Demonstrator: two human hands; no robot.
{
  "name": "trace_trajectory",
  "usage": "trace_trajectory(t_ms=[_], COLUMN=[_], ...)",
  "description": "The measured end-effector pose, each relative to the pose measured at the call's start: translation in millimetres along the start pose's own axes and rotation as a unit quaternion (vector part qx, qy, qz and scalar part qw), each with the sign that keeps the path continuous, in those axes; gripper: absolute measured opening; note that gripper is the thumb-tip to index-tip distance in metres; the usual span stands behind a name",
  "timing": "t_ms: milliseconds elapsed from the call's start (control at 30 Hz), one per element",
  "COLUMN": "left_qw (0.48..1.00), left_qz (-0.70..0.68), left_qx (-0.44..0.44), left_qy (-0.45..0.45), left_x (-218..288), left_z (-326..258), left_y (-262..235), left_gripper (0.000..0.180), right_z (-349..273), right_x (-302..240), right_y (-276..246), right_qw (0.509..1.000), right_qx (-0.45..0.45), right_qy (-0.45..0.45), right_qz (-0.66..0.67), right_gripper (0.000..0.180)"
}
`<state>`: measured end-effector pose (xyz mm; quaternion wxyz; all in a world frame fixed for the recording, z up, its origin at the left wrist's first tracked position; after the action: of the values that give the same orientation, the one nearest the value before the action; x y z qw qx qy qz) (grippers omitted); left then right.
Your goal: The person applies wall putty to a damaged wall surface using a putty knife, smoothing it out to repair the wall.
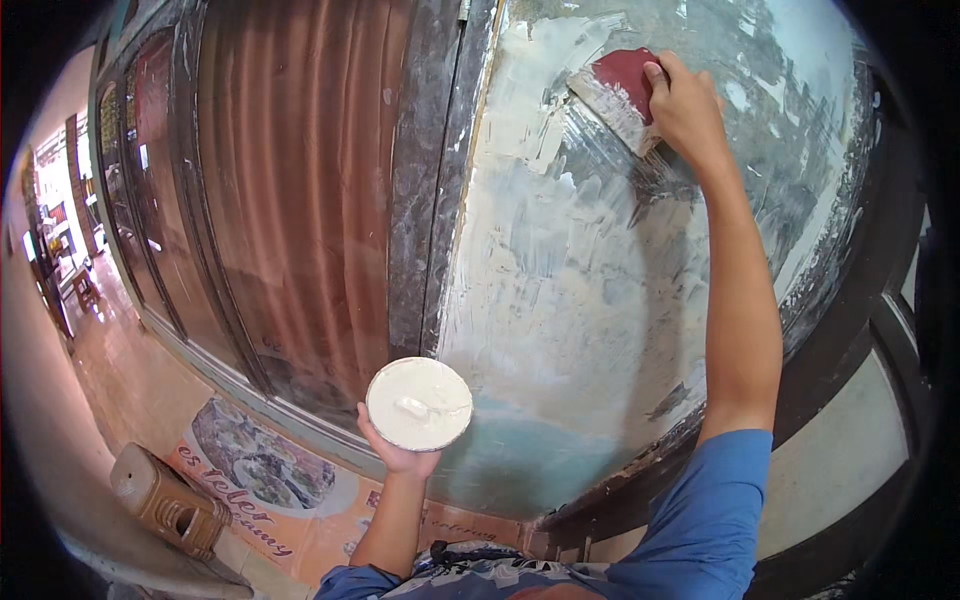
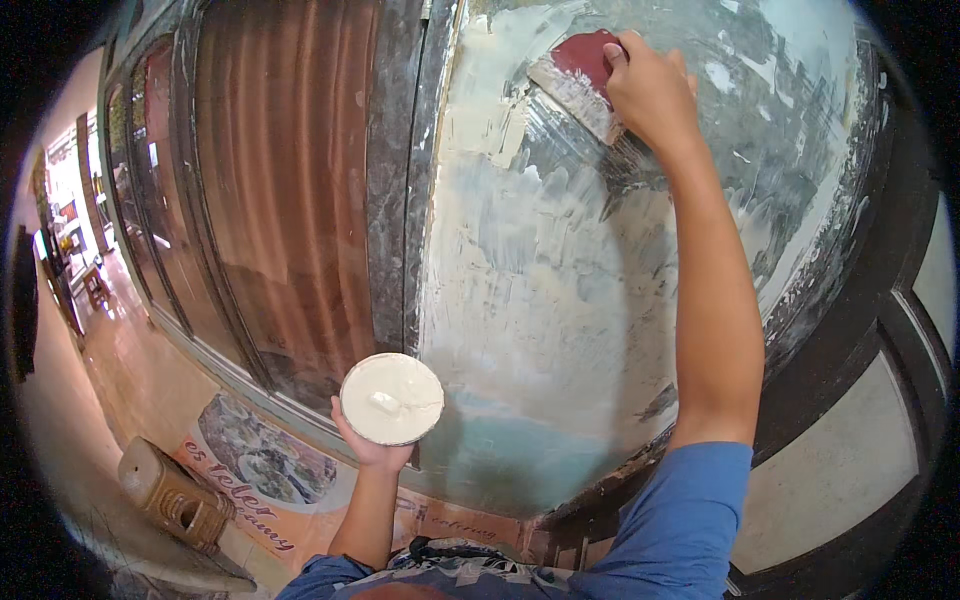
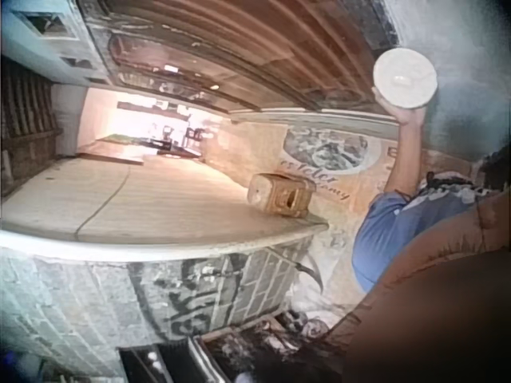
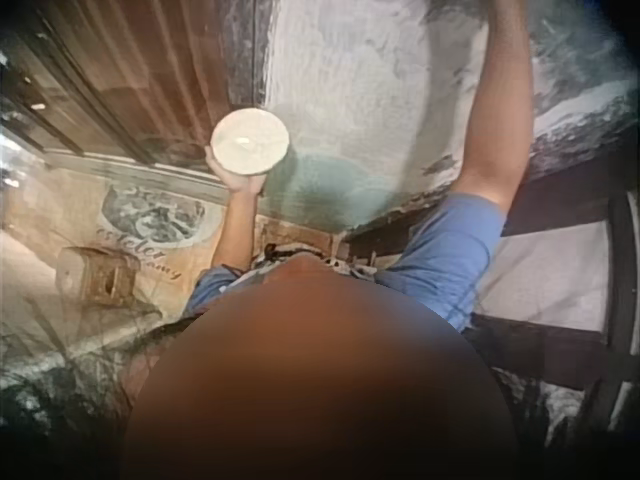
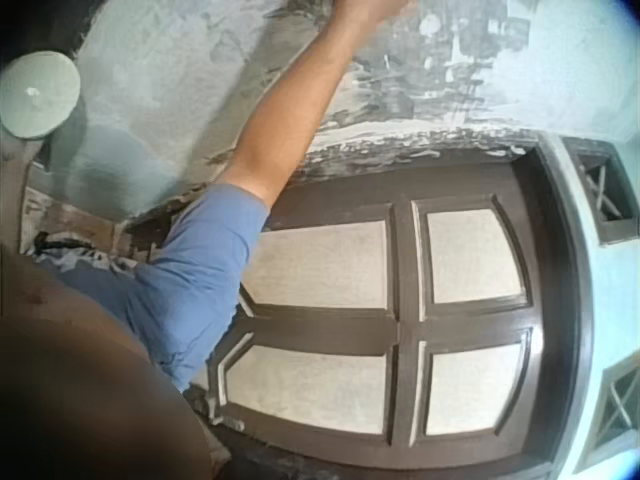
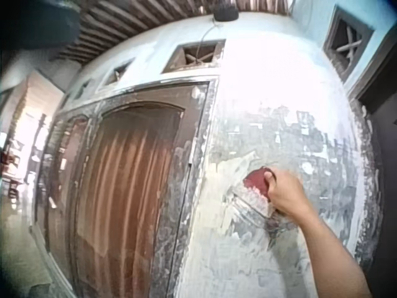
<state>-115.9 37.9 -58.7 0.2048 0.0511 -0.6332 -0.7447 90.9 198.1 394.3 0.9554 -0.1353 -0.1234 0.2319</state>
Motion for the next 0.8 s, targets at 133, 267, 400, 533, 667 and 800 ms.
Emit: trace_trajectory(t_ms=[133, 267, 400, 533, 667, 800], left_qw=[0.999, 0.999, 1.0, 1.0, 0.998, 0.999], left_qz=[0.0, 0.002, 0.004, -0.002, 0.014, 0.015], left_qx=[0.02, 0.016, 0.02, 0.025, 0.053, 0.039], left_qy=[0.025, 0.027, 0.011, 0.019, 0.023, 0.015], left_x=[5, 4, 2, 7, 12, 9], left_z=[-1, 2, 0, -4, -4, -3], left_y=[-6, -11, -12, -9, -15, -13], left_gripper=[0.076, 0.076, 0.076, 0.076, 0.079, 0.079], right_z=[-50, -63, -22, -44, -58, -25], right_x=[-29, -46, -19, -25, -50, -27], right_y=[22, 27, 11, 16, 24, 9], right_qw=[0.994, 0.985, 0.999, 0.998, 0.993, 0.999], right_qx=[-0.055, -0.11, 0.008, 0.008, -0.048, 0.013], right_qy=[-0.096, -0.132, -0.05, -0.063, -0.105, -0.048], right_qz=[0.021, -0.015, -0.02, 0.014, -0.03, -0.014], right_gripper=[0.017, 0.017, 0.021, 0.021, 0.02, 0.02])
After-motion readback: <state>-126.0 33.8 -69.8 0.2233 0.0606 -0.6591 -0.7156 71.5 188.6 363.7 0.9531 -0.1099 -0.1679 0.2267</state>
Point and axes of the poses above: each hand's wrist, its own z-axis towards the middle knuckle, its own y-axis out of the palm, x = y × z, the point moved 3 cm from there along z, towards the middle knuckle, and after that the axes turned 5 degrees about -y, right-handed, at the moved point
